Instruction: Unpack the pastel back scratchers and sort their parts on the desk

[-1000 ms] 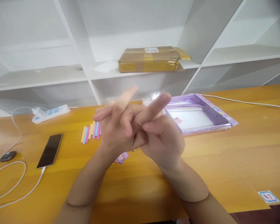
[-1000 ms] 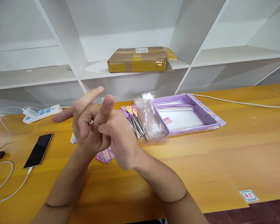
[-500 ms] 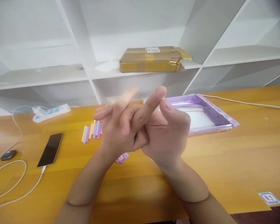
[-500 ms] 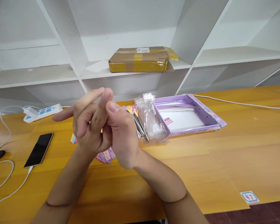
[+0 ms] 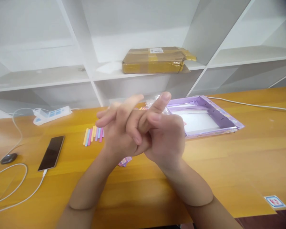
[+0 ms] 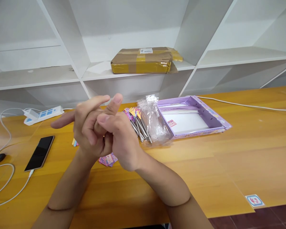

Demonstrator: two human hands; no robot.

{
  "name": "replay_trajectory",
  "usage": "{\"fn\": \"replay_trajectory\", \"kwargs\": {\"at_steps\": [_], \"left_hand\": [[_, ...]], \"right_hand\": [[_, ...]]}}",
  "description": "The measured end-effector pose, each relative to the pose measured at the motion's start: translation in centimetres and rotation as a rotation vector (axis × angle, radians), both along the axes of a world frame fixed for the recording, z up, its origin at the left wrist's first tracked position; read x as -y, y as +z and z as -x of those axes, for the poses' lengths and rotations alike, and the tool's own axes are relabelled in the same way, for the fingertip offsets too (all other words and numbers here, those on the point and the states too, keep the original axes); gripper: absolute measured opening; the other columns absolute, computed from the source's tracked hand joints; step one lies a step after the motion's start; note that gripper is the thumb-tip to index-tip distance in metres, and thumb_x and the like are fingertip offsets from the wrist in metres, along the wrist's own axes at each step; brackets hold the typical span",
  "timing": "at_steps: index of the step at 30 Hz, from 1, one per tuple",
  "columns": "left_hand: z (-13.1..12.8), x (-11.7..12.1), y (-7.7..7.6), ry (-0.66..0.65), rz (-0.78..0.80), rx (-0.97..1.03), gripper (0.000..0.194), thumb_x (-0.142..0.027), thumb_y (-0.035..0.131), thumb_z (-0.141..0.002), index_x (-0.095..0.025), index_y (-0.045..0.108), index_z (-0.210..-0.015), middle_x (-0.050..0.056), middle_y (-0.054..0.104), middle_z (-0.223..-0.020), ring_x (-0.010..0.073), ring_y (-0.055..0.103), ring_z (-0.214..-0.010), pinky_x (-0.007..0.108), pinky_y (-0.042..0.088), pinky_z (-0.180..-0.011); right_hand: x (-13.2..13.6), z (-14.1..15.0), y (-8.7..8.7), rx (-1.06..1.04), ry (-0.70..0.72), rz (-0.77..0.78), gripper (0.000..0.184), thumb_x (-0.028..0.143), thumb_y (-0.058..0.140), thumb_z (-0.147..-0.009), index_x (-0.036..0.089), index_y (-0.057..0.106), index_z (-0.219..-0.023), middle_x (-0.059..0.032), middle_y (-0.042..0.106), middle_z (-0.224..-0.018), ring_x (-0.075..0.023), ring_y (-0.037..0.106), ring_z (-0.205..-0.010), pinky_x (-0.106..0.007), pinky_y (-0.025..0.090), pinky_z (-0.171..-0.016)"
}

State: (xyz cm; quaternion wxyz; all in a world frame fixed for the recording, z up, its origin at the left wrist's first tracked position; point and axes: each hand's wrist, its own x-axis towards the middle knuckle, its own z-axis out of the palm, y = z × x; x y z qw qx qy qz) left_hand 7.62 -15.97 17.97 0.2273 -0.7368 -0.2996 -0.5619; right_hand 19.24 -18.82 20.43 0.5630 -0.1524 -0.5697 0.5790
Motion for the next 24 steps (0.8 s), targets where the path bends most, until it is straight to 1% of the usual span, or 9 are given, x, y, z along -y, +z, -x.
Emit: {"fn": "replay_trajectory", "kwargs": {"at_steps": [2,4,7,10,13,16,19,21,24], "left_hand": [[-0.1,0.1,0.0,-0.006,0.002,0.003,0.045,-0.039,0.046,-0.105,-0.041,0.075,-0.139,0.005,0.076,-0.128,0.0207,0.074,-0.089,0.04,0.061,-0.076],[0.0,0.2,0.0,-0.022,0.017,0.004,0.044,-0.041,0.048,-0.106,-0.042,0.073,-0.142,0.005,0.074,-0.131,0.0219,0.074,-0.096,0.04,0.061,-0.081],[0.3,0.0,0.1,-0.034,0.097,-0.011,0.049,-0.045,0.05,-0.105,-0.042,0.067,-0.151,0.008,0.073,-0.128,0.027,0.072,-0.111,0.043,0.06,-0.093],[0.6,-0.4,0.5,-0.061,0.213,-0.041,0.058,-0.049,0.051,-0.104,-0.038,0.055,-0.161,0.007,0.075,-0.123,0.0296,0.07,-0.118,0.045,0.058,-0.102],[0.5,-0.6,0.8,-0.079,0.302,-0.085,0.06,-0.051,0.048,-0.107,-0.037,0.047,-0.166,0.008,0.072,-0.134,0.0305,0.069,-0.126,0.048,0.056,-0.111],[-0.1,-0.4,0.7,0.005,0.387,-0.017,0.052,-0.05,0.053,-0.11,-0.047,0.05,-0.162,0.004,0.058,-0.157,0.0328,0.05,-0.154,0.054,0.05,-0.122],[-0.6,-0.1,0.4,0.173,0.325,0.072,0.05,-0.043,0.063,-0.109,-0.052,0.055,-0.157,0.003,0.04,-0.171,0.0353,0.026,-0.167,0.062,0.032,-0.134],[-0.7,-0.1,-0.1,0.215,0.301,0.092,0.047,-0.04,0.064,-0.109,-0.05,0.059,-0.154,0.005,0.043,-0.169,0.0349,0.037,-0.161,0.061,0.032,-0.133],[-1.0,-0.3,-1.0,0.149,0.355,0.184,0.036,-0.046,0.061,-0.111,-0.041,0.065,-0.147,0.007,0.061,-0.149,0.0286,0.061,-0.136,0.049,0.049,-0.117]], "right_hand": [[-0.1,-0.1,-0.1,-0.061,0.081,-0.04,0.044,0.042,0.046,-0.103,0.024,0.056,-0.064,-0.0039,0.06,-0.067,-0.0233,0.065,-0.071,-0.037,0.055,-0.062],[-0.2,-0.2,-0.2,-0.079,0.142,-0.061,0.032,0.034,0.052,-0.099,0.024,0.057,-0.069,-0.0039,0.063,-0.072,-0.0248,0.068,-0.078,-0.04,0.06,-0.071],[-0.1,0.2,-0.1,-0.089,0.15,-0.054,0.014,0.022,0.054,-0.093,0.024,0.059,-0.08,-0.0065,0.076,-0.097,-0.0282,0.073,-0.099,-0.045,0.063,-0.089],[0.0,1.3,-0.3,-0.107,0.015,-0.043,0.02,0.033,0.052,-0.106,0.026,0.065,-0.094,-0.0067,0.079,-0.12,-0.028,0.071,-0.125,-0.049,0.06,-0.106],[-0.5,2.2,-0.7,-0.08,-0.148,-0.063,0.027,0.048,0.052,-0.112,0.028,0.066,-0.104,-0.0067,0.079,-0.124,-0.026,0.067,-0.136,-0.05,0.057,-0.114],[-1.3,2.3,-0.9,-0.045,-0.28,-0.094,0.023,0.049,0.054,-0.112,0.03,0.066,-0.116,-0.0058,0.078,-0.126,-0.0239,0.066,-0.137,-0.048,0.058,-0.114],[-1.6,2.0,-1.0,-0.011,-0.39,-0.129,0.019,0.045,0.058,-0.111,0.029,0.067,-0.118,-0.0048,0.077,-0.117,-0.023,0.068,-0.133,-0.045,0.058,-0.114],[-1.6,2.0,-1.2,-0.013,-0.405,-0.129,0.021,0.046,0.057,-0.111,0.029,0.067,-0.115,-0.0034,0.074,-0.101,-0.0226,0.071,-0.121,-0.043,0.06,-0.108],[-1.4,2.3,-1.4,-0.091,-0.407,-0.083,0.026,0.053,0.056,-0.111,0.029,0.065,-0.105,0.0004,0.061,-0.079,-0.0207,0.073,-0.097,-0.039,0.063,-0.092]]}}
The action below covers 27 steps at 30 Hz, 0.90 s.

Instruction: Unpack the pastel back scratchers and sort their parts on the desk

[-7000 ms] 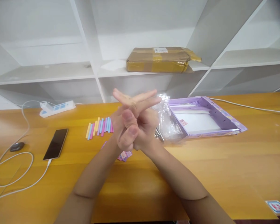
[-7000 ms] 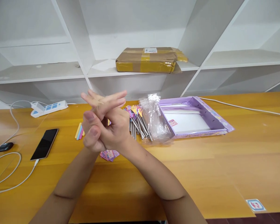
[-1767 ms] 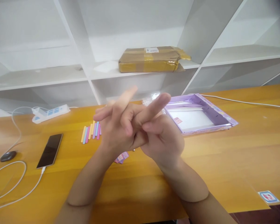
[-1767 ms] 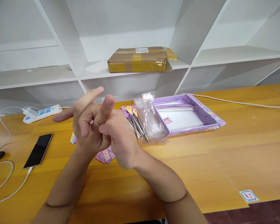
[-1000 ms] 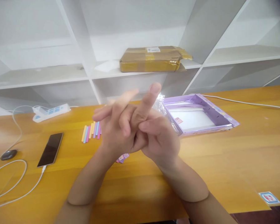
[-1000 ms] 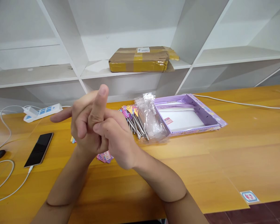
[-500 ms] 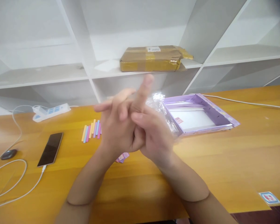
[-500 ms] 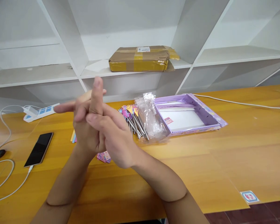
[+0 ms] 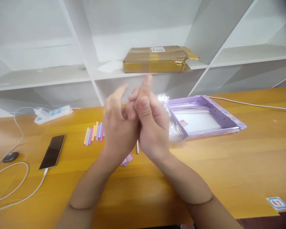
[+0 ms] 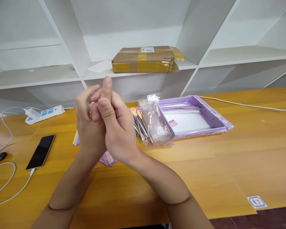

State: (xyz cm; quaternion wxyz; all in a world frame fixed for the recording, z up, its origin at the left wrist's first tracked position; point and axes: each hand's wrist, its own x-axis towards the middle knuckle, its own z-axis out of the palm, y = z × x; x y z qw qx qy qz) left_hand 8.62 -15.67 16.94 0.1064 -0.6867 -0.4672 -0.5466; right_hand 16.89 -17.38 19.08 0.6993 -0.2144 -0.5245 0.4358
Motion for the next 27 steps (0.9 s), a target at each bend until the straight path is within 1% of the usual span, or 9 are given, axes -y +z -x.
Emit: {"fn": "replay_trajectory", "kwargs": {"at_steps": [4,6,10,12,14,17,21,23,27], "left_hand": [[-0.8,-0.1,-1.0,-0.03,-0.114,0.039,0.028,-0.046,0.06,-0.112,-0.031,0.065,-0.134,0.005,0.074,-0.126,0.0225,0.07,-0.113,0.041,0.055,-0.098],[-1.0,-0.1,-0.9,-0.018,-0.136,0.009,0.023,-0.042,0.057,-0.113,-0.03,0.065,-0.131,0.004,0.075,-0.12,0.0217,0.07,-0.108,0.04,0.055,-0.095],[0.1,0.0,0.5,-0.057,-0.06,-0.051,0.028,-0.043,0.055,-0.113,-0.037,0.07,-0.136,0.003,0.072,-0.111,0.0206,0.067,-0.095,0.037,0.052,-0.085],[0.8,0.2,1.2,-0.1,-0.054,-0.063,0.03,-0.044,0.059,-0.112,-0.039,0.071,-0.139,0.003,0.07,-0.107,0.0211,0.067,-0.096,0.036,0.051,-0.084],[1.0,0.6,1.5,-0.111,-0.087,-0.054,0.029,-0.041,0.059,-0.112,-0.037,0.073,-0.137,0.003,0.07,-0.109,0.0221,0.068,-0.101,0.036,0.052,-0.088],[0.2,1.1,0.8,-0.075,-0.147,-0.025,0.024,-0.037,0.055,-0.113,-0.034,0.074,-0.129,0.003,0.071,-0.111,0.0208,0.07,-0.103,0.036,0.053,-0.091],[-0.9,0.9,-0.5,-0.051,-0.25,-0.031,0.013,-0.033,0.058,-0.112,-0.029,0.069,-0.117,0.001,0.075,-0.105,0.018,0.071,-0.09,0.035,0.055,-0.081],[-0.6,0.7,-0.4,-0.076,-0.196,0.008,0.015,-0.034,0.056,-0.112,-0.03,0.069,-0.119,0.0,0.075,-0.103,0.018,0.072,-0.087,0.036,0.056,-0.079],[1.0,1.0,1.2,-0.116,-0.13,-0.028,0.021,-0.04,0.058,-0.111,-0.039,0.074,-0.125,0.002,0.073,-0.102,0.0217,0.071,-0.094,0.039,0.057,-0.077]], "right_hand": [[0.1,-0.1,0.3,-0.117,0.024,0.082,0.043,0.059,0.055,-0.11,0.028,0.058,-0.082,0.0032,0.045,-0.063,-0.0189,0.067,-0.077,-0.034,0.061,-0.078],[0.1,-0.3,0.5,-0.134,0.063,0.086,0.044,0.056,0.055,-0.111,0.027,0.058,-0.078,0.0037,0.045,-0.062,-0.0176,0.063,-0.071,-0.033,0.06,-0.077],[0.3,-0.4,0.8,-0.067,0.141,0.011,0.02,0.044,0.059,-0.11,0.028,0.071,-0.107,0.0009,0.066,-0.078,-0.0189,0.068,-0.08,-0.038,0.062,-0.088],[0.6,-0.4,0.9,-0.032,0.188,-0.024,0.025,0.041,0.062,-0.107,0.028,0.069,-0.128,-0.0008,0.071,-0.088,-0.0207,0.07,-0.088,-0.042,0.063,-0.095],[1.1,-0.4,1.0,-0.017,0.218,-0.046,0.03,0.037,0.062,-0.107,0.029,0.066,-0.136,0.0,0.07,-0.087,-0.0203,0.069,-0.084,-0.042,0.064,-0.093],[1.7,-0.4,1.0,-0.082,0.203,-0.04,0.019,0.034,0.053,-0.112,0.028,0.07,-0.119,0.004,0.058,-0.069,-0.0166,0.056,-0.061,-0.035,0.063,-0.072],[1.5,-0.6,0.9,-0.194,0.157,0.032,0.036,0.05,0.054,-0.113,0.027,0.061,-0.085,0.0074,0.044,-0.054,-0.0124,0.041,-0.043,-0.028,0.047,-0.045],[1.0,-0.9,1.0,-0.145,0.178,0.045,0.036,0.054,0.058,-0.11,0.026,0.063,-0.087,0.0068,0.048,-0.055,-0.013,0.049,-0.047,-0.029,0.052,-0.05],[0.2,-1.9,1.3,0.002,0.346,-0.063,0.026,0.044,0.068,-0.105,0.025,0.071,-0.121,0.0027,0.067,-0.074,-0.0186,0.07,-0.074,-0.039,0.065,-0.081]]}}
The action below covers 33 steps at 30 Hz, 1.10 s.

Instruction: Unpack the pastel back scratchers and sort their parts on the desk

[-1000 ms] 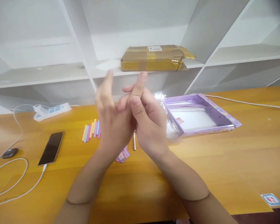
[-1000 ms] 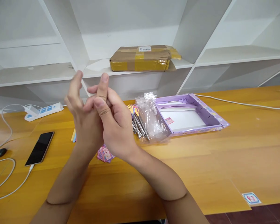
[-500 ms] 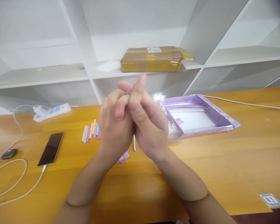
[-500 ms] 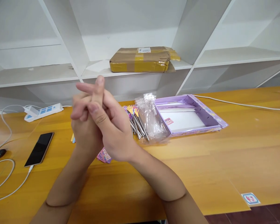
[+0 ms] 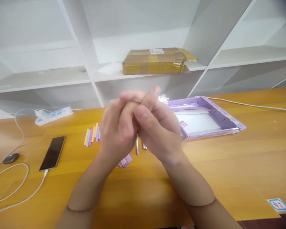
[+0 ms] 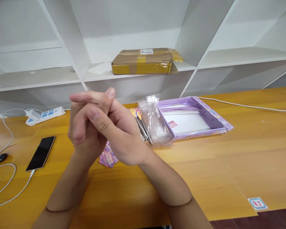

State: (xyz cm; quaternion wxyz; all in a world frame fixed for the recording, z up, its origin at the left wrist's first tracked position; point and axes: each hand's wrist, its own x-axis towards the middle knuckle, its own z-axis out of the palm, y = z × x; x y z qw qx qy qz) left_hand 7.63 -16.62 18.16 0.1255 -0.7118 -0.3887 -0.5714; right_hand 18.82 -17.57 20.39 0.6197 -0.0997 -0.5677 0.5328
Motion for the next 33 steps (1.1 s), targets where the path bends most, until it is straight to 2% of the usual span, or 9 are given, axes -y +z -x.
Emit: {"fn": "replay_trajectory", "kwargs": {"at_steps": [2,5,8,12,17,20,25,30,33], "left_hand": [[0.6,0.2,0.7,-0.006,-0.043,-0.073,0.021,-0.042,0.061,-0.109,-0.04,0.077,-0.122,0.004,0.071,-0.095,0.0239,0.07,-0.093,0.041,0.056,-0.075],[0.9,-0.2,0.4,0.005,-0.05,-0.108,0.022,-0.044,0.06,-0.109,-0.04,0.076,-0.124,0.004,0.07,-0.091,0.0227,0.068,-0.088,0.041,0.054,-0.075],[0.9,-1.1,-1.0,0.016,-0.105,-0.108,0.022,-0.046,0.062,-0.109,-0.039,0.075,-0.125,0.002,0.072,-0.097,0.0208,0.067,-0.088,0.041,0.053,-0.078],[1.2,-1.9,-2.0,-0.036,-0.053,-0.111,0.028,-0.049,0.053,-0.113,-0.034,0.076,-0.122,0.004,0.073,-0.099,0.0229,0.069,-0.097,0.042,0.05,-0.086],[1.4,-2.4,-1.9,-0.131,0.027,-0.067,0.037,-0.06,0.05,-0.112,-0.036,0.077,-0.117,0.003,0.073,-0.089,0.0241,0.07,-0.097,0.043,0.049,-0.087],[1.3,-2.7,-2.4,-0.115,0.008,-0.052,0.035,-0.061,0.053,-0.11,-0.037,0.077,-0.111,0.003,0.073,-0.086,0.0247,0.07,-0.092,0.045,0.051,-0.082],[1.1,-2.6,-3.6,-0.083,-0.001,-0.044,0.041,-0.06,0.041,-0.115,-0.034,0.073,-0.112,0.001,0.072,-0.087,0.0218,0.071,-0.096,0.044,0.052,-0.085],[1.1,-2.6,-3.5,-0.066,-0.063,-0.092,0.036,-0.057,0.043,-0.116,-0.035,0.071,-0.115,-0.001,0.073,-0.09,0.0195,0.071,-0.102,0.042,0.052,-0.091],[1.1,-2.3,-3.2,-0.054,-0.03,-0.118,0.035,-0.056,0.044,-0.115,-0.035,0.072,-0.115,0.0,0.075,-0.094,0.0209,0.071,-0.097,0.044,0.053,-0.09]], "right_hand": [[-0.1,-0.4,0.1,0.023,0.083,-0.056,0.034,0.04,0.069,-0.102,0.025,0.069,-0.132,0.001,0.072,-0.082,-0.0211,0.073,-0.083,-0.042,0.066,-0.086],[0.4,-0.7,0.3,0.01,0.154,-0.061,0.03,0.034,0.067,-0.099,0.025,0.071,-0.127,0.0011,0.072,-0.082,-0.022,0.073,-0.084,-0.041,0.065,-0.083],[1.1,-0.5,0.4,-0.039,0.092,0.078,0.013,0.028,0.063,-0.099,0.024,0.072,-0.107,0.0009,0.068,-0.073,-0.0217,0.072,-0.079,-0.039,0.064,-0.079],[1.6,-0.3,0.3,-0.096,-0.03,0.196,0.011,0.029,0.059,-0.098,0.022,0.066,-0.092,0.0001,0.062,-0.066,-0.0216,0.069,-0.072,-0.039,0.062,-0.075],[1.4,-0.6,0.4,-0.112,0.052,0.154,0.014,0.025,0.053,-0.094,0.022,0.066,-0.094,-0.0013,0.063,-0.067,-0.0241,0.07,-0.075,-0.04,0.061,-0.072],[1.5,-0.8,0.6,-0.127,0.087,0.119,0.016,0.027,0.05,-0.093,0.023,0.064,-0.088,-0.0002,0.058,-0.062,-0.0246,0.069,-0.073,-0.042,0.061,-0.072],[1.9,-0.8,0.9,-0.091,0.032,0.144,0.015,0.03,0.058,-0.096,0.025,0.058,-0.082,0.003,0.048,-0.059,-0.0225,0.066,-0.069,-0.038,0.06,-0.067],[2.0,-0.7,0.8,-0.098,0.041,0.134,0.019,0.035,0.059,-0.099,0.025,0.059,-0.083,0.0033,0.047,-0.059,-0.0222,0.065,-0.067,-0.038,0.06,-0.068],[1.9,-0.8,0.7,-0.12,0.018,0.153,0.023,0.035,0.058,-0.1,0.025,0.057,-0.079,0.0033,0.046,-0.058,-0.0215,0.062,-0.063,-0.038,0.059,-0.066]]}}
